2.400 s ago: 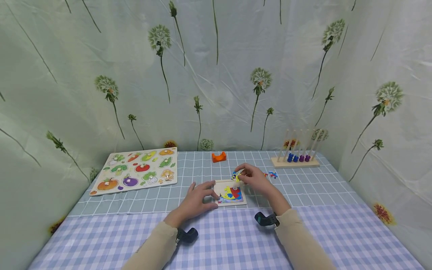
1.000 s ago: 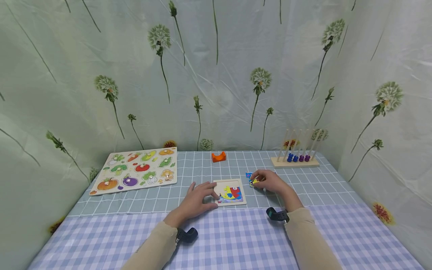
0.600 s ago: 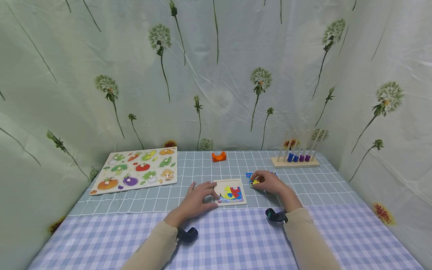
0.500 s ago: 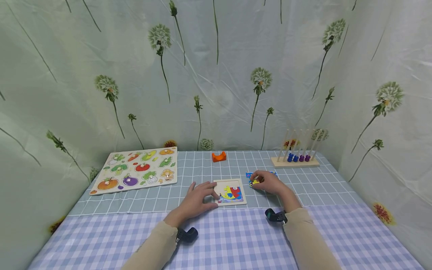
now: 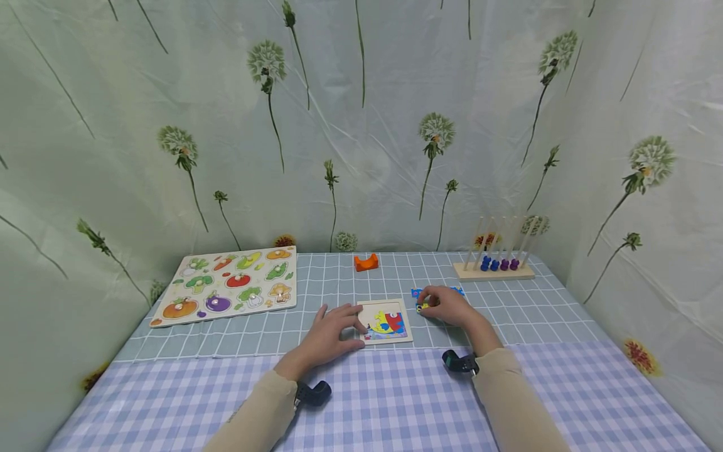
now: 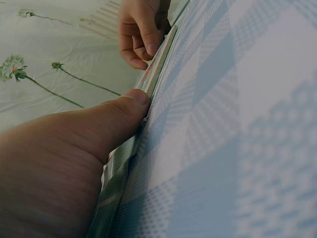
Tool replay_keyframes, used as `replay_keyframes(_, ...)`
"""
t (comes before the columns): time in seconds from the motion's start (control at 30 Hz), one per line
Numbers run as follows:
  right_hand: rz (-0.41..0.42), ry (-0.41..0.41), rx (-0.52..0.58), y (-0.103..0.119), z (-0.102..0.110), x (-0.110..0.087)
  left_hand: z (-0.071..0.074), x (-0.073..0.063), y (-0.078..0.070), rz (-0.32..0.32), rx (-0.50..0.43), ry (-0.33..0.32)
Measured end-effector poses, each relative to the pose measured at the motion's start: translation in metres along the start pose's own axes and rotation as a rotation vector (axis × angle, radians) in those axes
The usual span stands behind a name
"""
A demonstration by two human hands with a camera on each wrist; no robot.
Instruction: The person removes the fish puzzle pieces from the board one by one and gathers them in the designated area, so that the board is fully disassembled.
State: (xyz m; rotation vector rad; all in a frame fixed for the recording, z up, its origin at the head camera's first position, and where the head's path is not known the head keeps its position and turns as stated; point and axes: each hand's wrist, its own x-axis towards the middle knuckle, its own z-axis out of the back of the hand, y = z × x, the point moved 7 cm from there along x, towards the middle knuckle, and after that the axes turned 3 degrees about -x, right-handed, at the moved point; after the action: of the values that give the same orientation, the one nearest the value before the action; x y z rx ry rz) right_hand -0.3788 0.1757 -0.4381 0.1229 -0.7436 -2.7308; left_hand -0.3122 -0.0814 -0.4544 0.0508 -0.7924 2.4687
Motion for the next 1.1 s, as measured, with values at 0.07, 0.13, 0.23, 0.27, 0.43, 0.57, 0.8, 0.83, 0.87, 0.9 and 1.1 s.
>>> replay_keyframes(0.07,-0.008,0.0,0.021,-0.001,0.0,0.0,0.0,0.0,0.0,0.001,-0.004,0.0)
replay_keyframes(0.13,-0.022,0.001,0.054,-0.001,0.001,-0.001,0.0,0.0,0.0,-0.002,-0.007,-0.002)
replay_keyframes(0.23,-0.046,0.0,0.106,-0.002,0.002,-0.002,0.001,0.0,-0.001,-0.003,-0.014,-0.004)
replay_keyframes(0.27,-0.051,-0.003,0.119,-0.003,0.002,-0.002,0.001,-0.001,-0.001,-0.004,-0.015,-0.005)
replay_keyframes(0.43,-0.059,-0.037,0.14,-0.004,0.007,-0.001,0.001,-0.001,-0.001,-0.005,-0.014,-0.007)
replay_keyframes(0.57,-0.064,-0.057,0.15,-0.003,0.009,0.0,0.0,0.0,0.0,0.001,-0.006,-0.004)
replay_keyframes(0.8,-0.067,-0.066,0.161,0.003,0.011,0.0,0.0,0.0,0.001,-0.009,-0.005,-0.006)
replay_keyframes(0.83,-0.064,-0.069,0.157,0.005,0.011,-0.001,0.0,0.0,0.001,-0.012,-0.007,-0.008)
replay_keyframes(0.87,-0.056,-0.071,0.155,0.006,0.012,-0.001,0.0,0.0,0.001,-0.01,-0.009,-0.008)
replay_keyframes(0.9,-0.049,-0.074,0.155,0.008,0.012,-0.001,0.0,0.0,0.001,-0.013,-0.01,-0.01)
replay_keyframes(1.1,0.004,-0.083,0.15,0.02,0.014,-0.002,0.0,0.0,0.0,-0.014,-0.006,-0.007)
